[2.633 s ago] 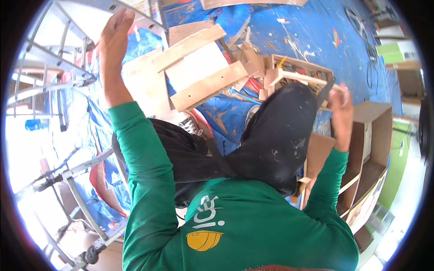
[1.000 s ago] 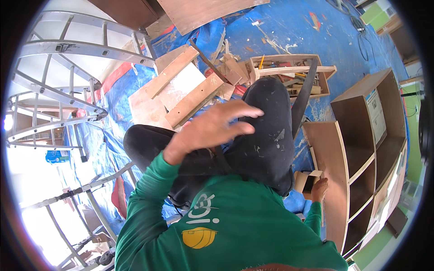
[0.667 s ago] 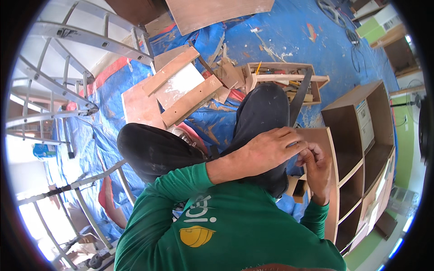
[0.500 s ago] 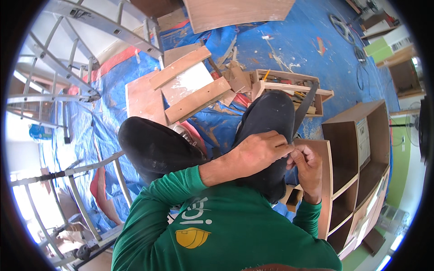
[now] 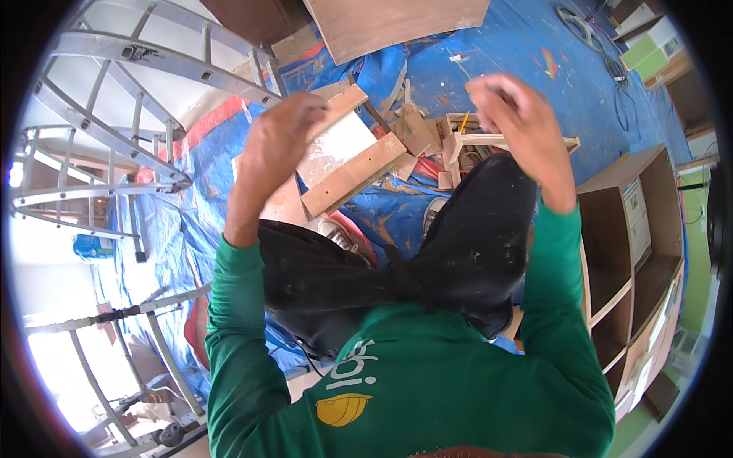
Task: The person assembles a small wooden frame by joining pieces with a power drill and a hand saw. They then lift the frame and place it into a larger cabinet structure.
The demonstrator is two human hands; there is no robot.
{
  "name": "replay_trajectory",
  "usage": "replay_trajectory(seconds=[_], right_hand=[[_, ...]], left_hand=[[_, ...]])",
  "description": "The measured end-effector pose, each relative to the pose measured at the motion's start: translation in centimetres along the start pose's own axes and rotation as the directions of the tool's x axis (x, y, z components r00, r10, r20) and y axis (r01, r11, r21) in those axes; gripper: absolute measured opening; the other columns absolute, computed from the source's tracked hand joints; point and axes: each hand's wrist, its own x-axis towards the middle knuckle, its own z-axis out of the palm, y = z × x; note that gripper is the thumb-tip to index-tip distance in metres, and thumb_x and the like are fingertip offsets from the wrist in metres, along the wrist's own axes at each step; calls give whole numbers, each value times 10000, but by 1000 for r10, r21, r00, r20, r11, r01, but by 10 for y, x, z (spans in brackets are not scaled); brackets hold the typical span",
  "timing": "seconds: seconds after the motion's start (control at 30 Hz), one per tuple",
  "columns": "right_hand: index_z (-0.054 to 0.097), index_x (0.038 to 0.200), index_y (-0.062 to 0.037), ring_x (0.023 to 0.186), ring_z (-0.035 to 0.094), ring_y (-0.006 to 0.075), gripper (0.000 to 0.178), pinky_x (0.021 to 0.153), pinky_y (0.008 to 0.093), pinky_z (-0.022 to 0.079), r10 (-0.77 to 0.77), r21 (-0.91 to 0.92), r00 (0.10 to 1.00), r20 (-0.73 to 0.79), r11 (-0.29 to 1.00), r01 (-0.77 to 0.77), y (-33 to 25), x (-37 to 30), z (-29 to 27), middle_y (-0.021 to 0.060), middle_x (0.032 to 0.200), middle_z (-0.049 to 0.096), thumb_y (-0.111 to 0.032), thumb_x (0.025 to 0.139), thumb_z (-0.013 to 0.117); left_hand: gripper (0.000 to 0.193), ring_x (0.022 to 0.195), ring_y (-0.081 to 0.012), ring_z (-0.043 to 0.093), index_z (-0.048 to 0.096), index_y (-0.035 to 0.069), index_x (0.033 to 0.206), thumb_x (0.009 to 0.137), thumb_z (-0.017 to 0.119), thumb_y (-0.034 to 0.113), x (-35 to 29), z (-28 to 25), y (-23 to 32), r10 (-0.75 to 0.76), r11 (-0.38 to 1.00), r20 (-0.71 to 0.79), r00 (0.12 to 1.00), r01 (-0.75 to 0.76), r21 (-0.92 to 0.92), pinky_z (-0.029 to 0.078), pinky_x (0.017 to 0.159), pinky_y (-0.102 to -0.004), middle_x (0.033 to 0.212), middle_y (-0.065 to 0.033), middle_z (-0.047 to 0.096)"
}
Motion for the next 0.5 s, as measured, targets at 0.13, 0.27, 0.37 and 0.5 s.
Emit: replay_trajectory(seconds=[0.13,0.27,0.37,0.5], right_hand=[[722,1147,-19,756,684,207,349,715,376,550,-82,-108,997,11,991,83,71,79,29,99,858,718,-350,1061,657],[681,1220,-22,955,712,436,444,839,511,548,298,-699,875,382,713,62,132,70,48,225,1020,743,-413,1010,683],[659,1275,-26,1029,702,455,505,890,521,540,314,-672,813,490,731,122,126,61,63,238,1083,739,-439,987,702],[688,1210,-22,1093,699,461,469,936,556,537,230,-559,878,420,828,50,100,58,73,269,1109,741,-403,943,740]], left_hand=[[140,888,-342,755,682,7,1107,1054,573,78,-25,9,-77,-354,933,-174,919,334,-135,578,789,-407,975,-181,763],[168,827,-325,753,668,-9,1100,1062,581,129,-40,12,-93,-376,918,-62,925,381,110,572,768,-413,910,-185,757],[175,817,-341,755,676,-6,1110,1058,581,130,-45,8,-94,-398,917,-13,917,398,-14,568,760,-417,901,-190,758],[168,822,-348,754,678,3,1113,1055,590,134,-48,13,-98,-394,918,66,917,397,-26,563,753,-420,905,-177,761]])
